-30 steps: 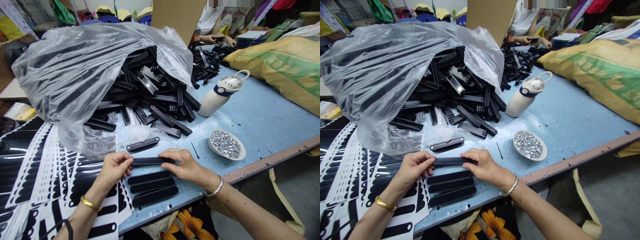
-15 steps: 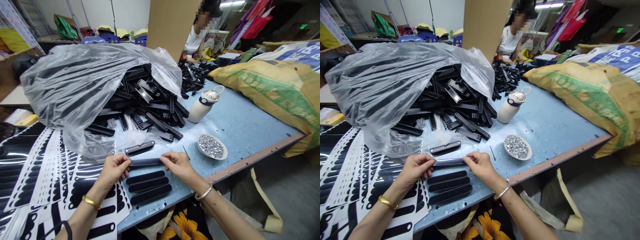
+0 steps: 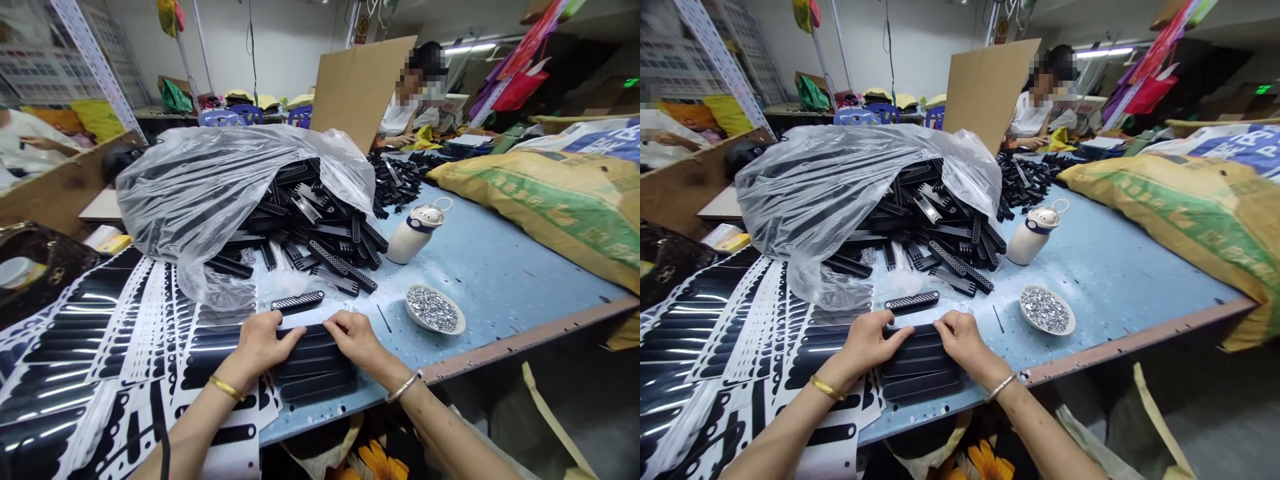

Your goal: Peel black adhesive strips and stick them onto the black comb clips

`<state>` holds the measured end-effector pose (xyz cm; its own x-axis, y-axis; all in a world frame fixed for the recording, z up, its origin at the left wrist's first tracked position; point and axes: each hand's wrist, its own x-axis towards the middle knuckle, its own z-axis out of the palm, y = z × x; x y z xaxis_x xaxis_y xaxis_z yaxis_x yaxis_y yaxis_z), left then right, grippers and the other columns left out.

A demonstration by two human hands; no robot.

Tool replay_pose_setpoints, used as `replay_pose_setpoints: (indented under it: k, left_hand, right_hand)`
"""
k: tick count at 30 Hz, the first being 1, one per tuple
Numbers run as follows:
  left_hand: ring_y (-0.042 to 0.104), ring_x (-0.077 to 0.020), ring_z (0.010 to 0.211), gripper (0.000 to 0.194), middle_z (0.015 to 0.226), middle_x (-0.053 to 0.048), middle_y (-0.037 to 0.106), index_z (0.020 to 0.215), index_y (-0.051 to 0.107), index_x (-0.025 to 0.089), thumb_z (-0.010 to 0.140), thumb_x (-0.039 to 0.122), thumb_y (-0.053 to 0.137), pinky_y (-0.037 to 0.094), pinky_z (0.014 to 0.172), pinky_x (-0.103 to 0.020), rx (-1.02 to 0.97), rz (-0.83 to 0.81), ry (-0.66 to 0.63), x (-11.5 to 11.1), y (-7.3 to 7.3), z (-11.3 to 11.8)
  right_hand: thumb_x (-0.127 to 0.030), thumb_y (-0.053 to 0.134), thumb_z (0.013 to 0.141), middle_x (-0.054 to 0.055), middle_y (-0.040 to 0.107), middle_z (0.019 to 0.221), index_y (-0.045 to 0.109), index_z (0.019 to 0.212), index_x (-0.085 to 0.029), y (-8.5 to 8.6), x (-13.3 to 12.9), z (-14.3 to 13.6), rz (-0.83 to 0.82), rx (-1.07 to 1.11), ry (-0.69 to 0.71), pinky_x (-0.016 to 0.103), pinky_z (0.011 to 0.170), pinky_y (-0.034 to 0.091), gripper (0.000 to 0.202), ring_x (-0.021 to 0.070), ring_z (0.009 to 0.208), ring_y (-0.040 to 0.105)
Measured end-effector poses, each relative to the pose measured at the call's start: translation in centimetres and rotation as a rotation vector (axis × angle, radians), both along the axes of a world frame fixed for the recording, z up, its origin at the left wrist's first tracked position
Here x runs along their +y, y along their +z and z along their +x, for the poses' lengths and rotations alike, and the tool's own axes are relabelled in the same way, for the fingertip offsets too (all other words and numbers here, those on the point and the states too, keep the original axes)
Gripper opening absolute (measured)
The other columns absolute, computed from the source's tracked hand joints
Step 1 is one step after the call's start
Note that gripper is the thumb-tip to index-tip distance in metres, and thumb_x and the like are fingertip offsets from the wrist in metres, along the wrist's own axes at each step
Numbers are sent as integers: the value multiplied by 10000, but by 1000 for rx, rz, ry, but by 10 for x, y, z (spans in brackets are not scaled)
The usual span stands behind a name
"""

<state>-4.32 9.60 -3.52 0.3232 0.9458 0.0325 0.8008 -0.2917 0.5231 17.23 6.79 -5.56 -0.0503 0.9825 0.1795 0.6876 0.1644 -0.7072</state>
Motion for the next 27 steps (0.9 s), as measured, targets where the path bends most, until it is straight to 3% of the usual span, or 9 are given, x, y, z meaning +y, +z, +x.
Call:
replay_pose_setpoints:
  k: [2, 5, 11, 14, 17, 20, 23, 25, 27]
  left_hand:
    - [673, -273, 753, 480, 726, -113, 701, 749, 675, 166, 819, 624, 550, 418, 645, -311, 152, 4, -6, 0, 2, 6]
    - [677, -289, 784, 500, 757, -124, 715, 737, 693, 168, 808, 646, 567, 405, 633, -305, 183, -67, 15, 5, 1, 8]
    - [637, -198, 668, 281, 642, -40, 685, 772, 737, 183, 853, 422, 612, 391, 617, -262, 33, -81, -46, 13, -5, -14]
    - [607, -164, 608, 244, 612, -25, 666, 768, 731, 164, 850, 358, 608, 407, 612, -251, -31, -36, -28, 4, 5, -33]
    - [610, -150, 608, 274, 667, -31, 690, 763, 718, 164, 863, 373, 571, 440, 611, -241, -258, 107, 29, -16, 21, -62]
    - [629, -147, 608, 273, 699, -22, 706, 773, 711, 185, 854, 403, 568, 466, 592, -236, -384, 241, 246, -43, 28, -105]
    - [645, -166, 561, 269, 611, -8, 688, 723, 695, 198, 780, 446, 607, 487, 567, -257, -347, 260, 607, -72, 14, -147]
    - [669, -183, 560, 282, 582, -7, 687, 692, 678, 202, 733, 471, 604, 516, 567, -272, -424, 187, 751, -89, -1, -164]
    - [674, -188, 551, 293, 578, -3, 677, 712, 673, 196, 687, 483, 621, 532, 532, -276, -558, 68, 810, -101, -15, -169]
  right_hand:
    - [-274, 533, 848, 45, 656, 626, 624, 590, -190, -1, 2, -4, 10, -18, 25, 288, 622, 435, 287, 181, 611, 591]
    - [-272, 536, 843, 49, 649, 608, 608, 571, -188, -5, 4, -4, 4, -35, 37, 288, 599, 419, 293, 183, 602, 593]
    - [-292, 538, 838, 25, 639, 565, 613, 586, -189, -7, 6, 0, -27, -37, 41, 262, 540, 411, 283, 165, 547, 578]
    - [-297, 510, 838, 20, 628, 540, 606, 574, -192, -1, 5, 2, -36, -54, 69, 261, 520, 417, 299, 163, 521, 573]
    - [-298, 489, 827, 22, 622, 522, 593, 541, -203, 7, 3, 12, -37, -89, 125, 273, 526, 436, 319, 173, 517, 584]
    - [-312, 483, 824, 57, 693, 630, 664, 626, -203, 14, 2, 28, -2, -119, 147, 313, 605, 492, 289, 217, 618, 653]
    - [-315, 505, 840, 85, 722, 724, 714, 788, -190, 21, -1, 28, 229, -159, 58, 329, 597, 514, 250, 240, 657, 682]
    - [-278, 544, 878, 64, 689, 683, 707, 848, -184, 28, -9, 7, 395, -135, 101, 295, 520, 490, 191, 208, 592, 652]
    - [-186, 566, 909, 44, 678, 729, 690, 929, -188, 38, -23, -29, 443, -53, 305, 271, 580, 519, 126, 170, 605, 637]
